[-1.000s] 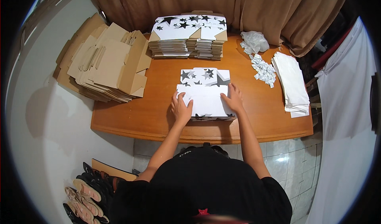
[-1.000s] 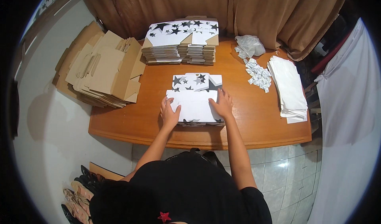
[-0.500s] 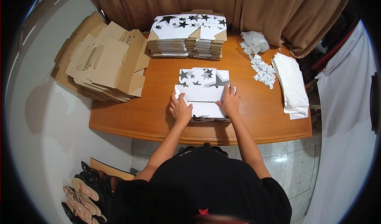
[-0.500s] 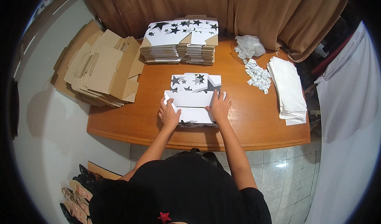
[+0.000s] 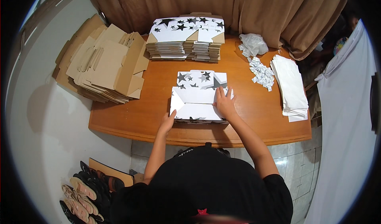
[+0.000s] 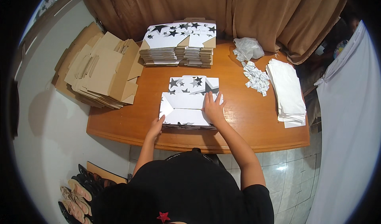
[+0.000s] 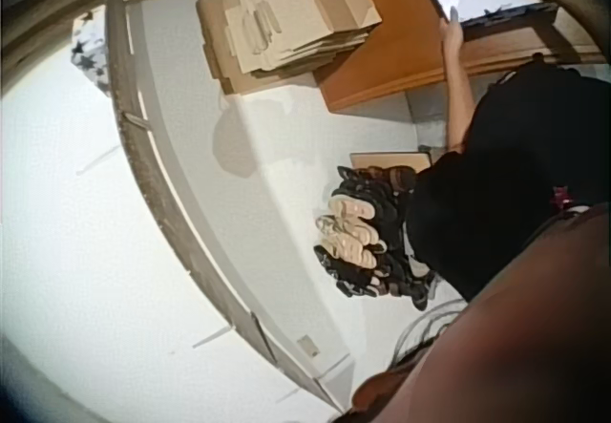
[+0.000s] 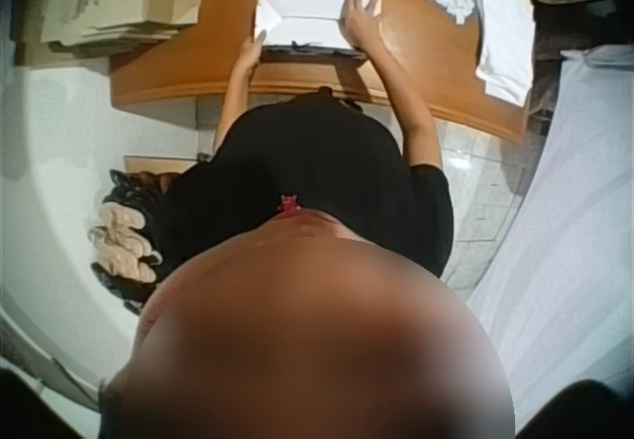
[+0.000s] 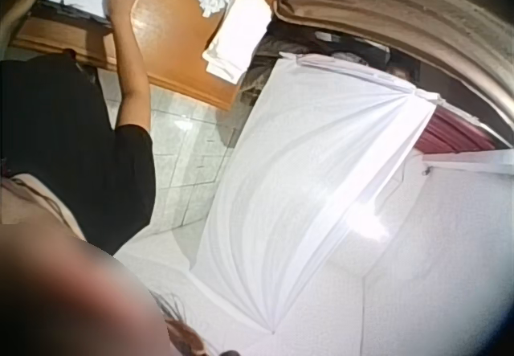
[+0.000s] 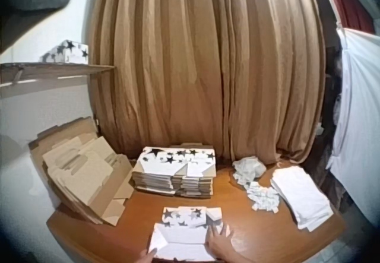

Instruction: Folding a cardboard shoe box and packing a pair of shoes into it with tissue paper.

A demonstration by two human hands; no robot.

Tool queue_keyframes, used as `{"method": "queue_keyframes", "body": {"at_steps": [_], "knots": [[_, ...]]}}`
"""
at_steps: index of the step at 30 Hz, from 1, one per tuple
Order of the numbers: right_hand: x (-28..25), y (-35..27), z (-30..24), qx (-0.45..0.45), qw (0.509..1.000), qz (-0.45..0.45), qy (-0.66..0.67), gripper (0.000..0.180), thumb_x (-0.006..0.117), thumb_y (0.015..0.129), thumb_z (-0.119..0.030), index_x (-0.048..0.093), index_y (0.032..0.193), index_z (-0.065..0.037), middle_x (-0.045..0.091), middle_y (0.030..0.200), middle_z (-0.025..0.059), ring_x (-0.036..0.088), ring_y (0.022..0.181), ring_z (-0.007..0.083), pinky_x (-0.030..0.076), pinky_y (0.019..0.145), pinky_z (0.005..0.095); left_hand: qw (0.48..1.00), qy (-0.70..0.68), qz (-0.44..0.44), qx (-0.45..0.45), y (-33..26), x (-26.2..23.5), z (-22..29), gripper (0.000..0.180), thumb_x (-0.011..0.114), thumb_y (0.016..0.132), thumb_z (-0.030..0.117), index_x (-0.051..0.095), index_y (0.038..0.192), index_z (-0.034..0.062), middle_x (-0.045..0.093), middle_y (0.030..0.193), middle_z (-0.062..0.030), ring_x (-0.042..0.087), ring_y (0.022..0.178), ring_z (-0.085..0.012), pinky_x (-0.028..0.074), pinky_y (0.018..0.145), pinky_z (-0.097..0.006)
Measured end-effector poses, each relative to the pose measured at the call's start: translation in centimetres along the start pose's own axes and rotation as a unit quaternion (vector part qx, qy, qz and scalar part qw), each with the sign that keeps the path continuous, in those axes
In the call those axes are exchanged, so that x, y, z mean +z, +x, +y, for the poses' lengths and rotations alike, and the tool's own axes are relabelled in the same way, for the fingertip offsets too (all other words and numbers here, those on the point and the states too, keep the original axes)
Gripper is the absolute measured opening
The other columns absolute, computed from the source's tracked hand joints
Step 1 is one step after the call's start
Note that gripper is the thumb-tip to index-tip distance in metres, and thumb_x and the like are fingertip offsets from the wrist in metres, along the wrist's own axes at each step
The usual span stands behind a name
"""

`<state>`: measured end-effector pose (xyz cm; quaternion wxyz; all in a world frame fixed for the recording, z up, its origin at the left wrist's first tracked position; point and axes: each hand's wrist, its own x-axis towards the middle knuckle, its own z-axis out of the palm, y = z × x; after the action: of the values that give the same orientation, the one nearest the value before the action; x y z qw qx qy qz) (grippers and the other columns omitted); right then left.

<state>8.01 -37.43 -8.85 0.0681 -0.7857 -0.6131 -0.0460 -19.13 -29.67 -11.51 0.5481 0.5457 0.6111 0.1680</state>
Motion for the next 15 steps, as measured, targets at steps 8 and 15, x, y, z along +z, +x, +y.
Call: {"method": "queue_keyframes", "body": {"at_steps": [8, 15], "knots": [[-2.8, -0.5, 1.1, -0.025, 0.998, -0.009, 0.056, 0.062, 0.061, 0.079, -0.031, 0.038, 0.127, 0.002, 0.038, 0.133, 0.0127, 0.036, 0.116, 0.0466, 0.044, 0.081, 0.0572, 0.974, -0.211, -0.031, -0.082, -3.8, 1.6, 3.0, 0.089, 0.065, 0.073, 0.051, 0.018, 0.138, 0.0113, 0.031, 0.135, -0.0219, 0.042, 0.115, -0.0389, 0.041, 0.086, -0.052], [-5.9, -0.5, 3.5, -0.029, 0.988, 0.045, 0.144, 0.061, 0.061, 0.079, -0.027, 0.038, 0.125, 0.005, 0.041, 0.127, 0.0206, 0.042, 0.109, 0.0453, 0.038, 0.093, 0.0478, 0.916, -0.384, 0.078, 0.089, -6.7, 3.4, 10.8, 0.074, 0.073, 0.073, 0.012, 0.026, 0.131, 0.0141, 0.033, 0.127, -0.0131, 0.037, 0.116, -0.0257, 0.041, 0.088, -0.044]]}}
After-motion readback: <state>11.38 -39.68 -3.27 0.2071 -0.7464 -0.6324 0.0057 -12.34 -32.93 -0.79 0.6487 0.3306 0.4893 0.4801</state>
